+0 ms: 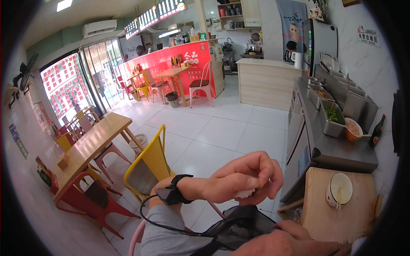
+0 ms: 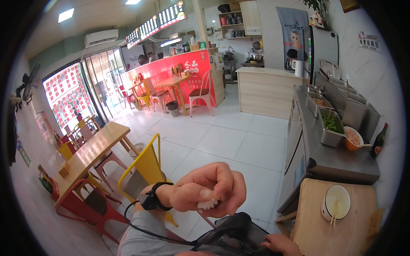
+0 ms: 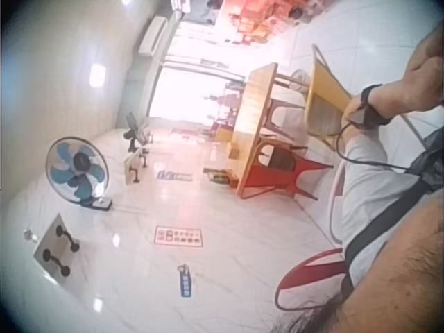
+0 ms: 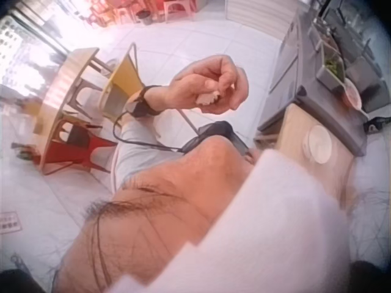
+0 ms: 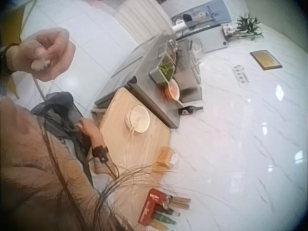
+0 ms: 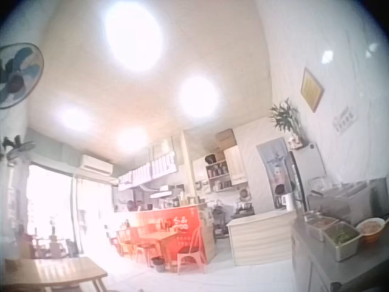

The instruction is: Wiping mouth with a tissue and retrieving a small object from a bag while sitting at a table.

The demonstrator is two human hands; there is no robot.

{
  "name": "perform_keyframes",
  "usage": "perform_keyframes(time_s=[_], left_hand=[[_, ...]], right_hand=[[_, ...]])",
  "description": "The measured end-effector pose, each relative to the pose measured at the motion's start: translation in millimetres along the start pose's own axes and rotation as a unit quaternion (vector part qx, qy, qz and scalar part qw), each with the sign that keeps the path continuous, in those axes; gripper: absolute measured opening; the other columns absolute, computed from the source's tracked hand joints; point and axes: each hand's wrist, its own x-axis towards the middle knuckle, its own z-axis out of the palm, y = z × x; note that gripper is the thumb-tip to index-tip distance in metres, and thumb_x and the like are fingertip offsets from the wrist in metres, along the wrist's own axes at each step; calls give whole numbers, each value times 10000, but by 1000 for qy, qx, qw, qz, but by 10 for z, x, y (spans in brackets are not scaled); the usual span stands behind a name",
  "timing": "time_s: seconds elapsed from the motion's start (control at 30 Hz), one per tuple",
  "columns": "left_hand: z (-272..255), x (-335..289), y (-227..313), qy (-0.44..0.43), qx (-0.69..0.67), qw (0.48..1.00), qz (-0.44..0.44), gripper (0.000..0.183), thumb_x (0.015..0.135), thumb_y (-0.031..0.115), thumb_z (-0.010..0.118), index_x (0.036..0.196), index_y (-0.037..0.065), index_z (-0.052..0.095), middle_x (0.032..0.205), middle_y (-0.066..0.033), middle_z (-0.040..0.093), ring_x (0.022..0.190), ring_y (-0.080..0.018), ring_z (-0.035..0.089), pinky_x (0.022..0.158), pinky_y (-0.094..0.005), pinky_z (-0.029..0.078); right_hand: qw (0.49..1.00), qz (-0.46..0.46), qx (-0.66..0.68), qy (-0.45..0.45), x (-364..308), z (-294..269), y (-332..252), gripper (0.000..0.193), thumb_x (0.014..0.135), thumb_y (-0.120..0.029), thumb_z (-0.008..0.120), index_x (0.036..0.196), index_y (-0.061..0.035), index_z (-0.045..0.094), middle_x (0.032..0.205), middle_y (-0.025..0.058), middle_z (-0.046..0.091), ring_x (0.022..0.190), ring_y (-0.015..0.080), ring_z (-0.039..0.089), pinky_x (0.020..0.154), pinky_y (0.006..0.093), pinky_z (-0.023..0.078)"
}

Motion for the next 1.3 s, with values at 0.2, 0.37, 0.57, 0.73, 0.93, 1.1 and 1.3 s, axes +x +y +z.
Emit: perform_keyframes(time_s=[0.2, 0.37, 0.57, 0.73, 0.93, 1.1, 1.3], left_hand=[[-43, -41, -18, 8, 50, 998, -45, 244, 1046, 196, 402, 852, 57, 455, 893, -96, 529, 562, -68, 401, 484, -207, 319], [-54, -21, -21, -5, 25, 997, -71, 271, 1053, 212, 420, 903, 26, 547, 933, -101, 521, 599, -52, 382, 502, -202, 343], [47, -25, -41, -47, -17, 995, -89, 190, 1016, 52, 464, 1138, -10, 595, 1111, -110, 480, 676, -54, 423, 567, -181, 364], [28, -49, -22, -71, 51, 994, -65, 205, 1008, 37, 472, 1159, 8, 608, 1148, -110, 489, 777, -71, 453, 626, -186, 375], [73, -74, 8, -59, -19, 994, -91, 205, 1007, 29, 466, 1143, 6, 618, 1169, -119, 490, 842, -90, 474, 678, -197, 392], [70, -68, -57, -88, -13, 994, -57, 206, 1002, 14, 456, 1114, -1, 628, 1183, -123, 487, 883, -116, 480, 706, -214, 405], [135, -96, -4, -122, 31, 992, 18, 196, 988, 30, 458, 1064, -9, 636, 1177, -131, 479, 1019, -176, 495, 851, -276, 415]], right_hand=[[987, 106, -25, -115, 286, 171, 358, 482, 906, -460, 616, 1145, -45, 667, 1092, 192, 682, 1054, 387, 620, 900, 448, 495], [988, 90, -44, -118, 341, 254, 500, 476, 903, -456, 619, 1119, -35, 671, 1081, 202, 681, 1047, 390, 621, 898, 448, 495], [995, 68, -6, -73, 227, 172, 350, 463, 899, -441, 631, 1110, -31, 671, 1061, 207, 685, 1042, 392, 623, 891, 451, 497], [992, 82, -28, -95, 300, 245, 451, 462, 897, -436, 637, 1109, -27, 669, 1081, 207, 679, 1046, 392, 621, 895, 447, 497], [992, 59, -59, -93, 313, 275, 520, 454, 903, -435, 633, 1111, -34, 673, 1061, 199, 687, 1024, 387, 632, 883, 445, 504], [995, 47, -27, -80, 245, 257, 497, 454, 902, -433, 633, 1118, -35, 672, 1063, 196, 688, 1023, 382, 635, 879, 442, 506], [991, 48, -79, -96, 375, 297, 593, 436, 898, -414, 631, 1103, -31, 669, 1043, 204, 689, 1013, 392, 634, 863, 446, 507]])
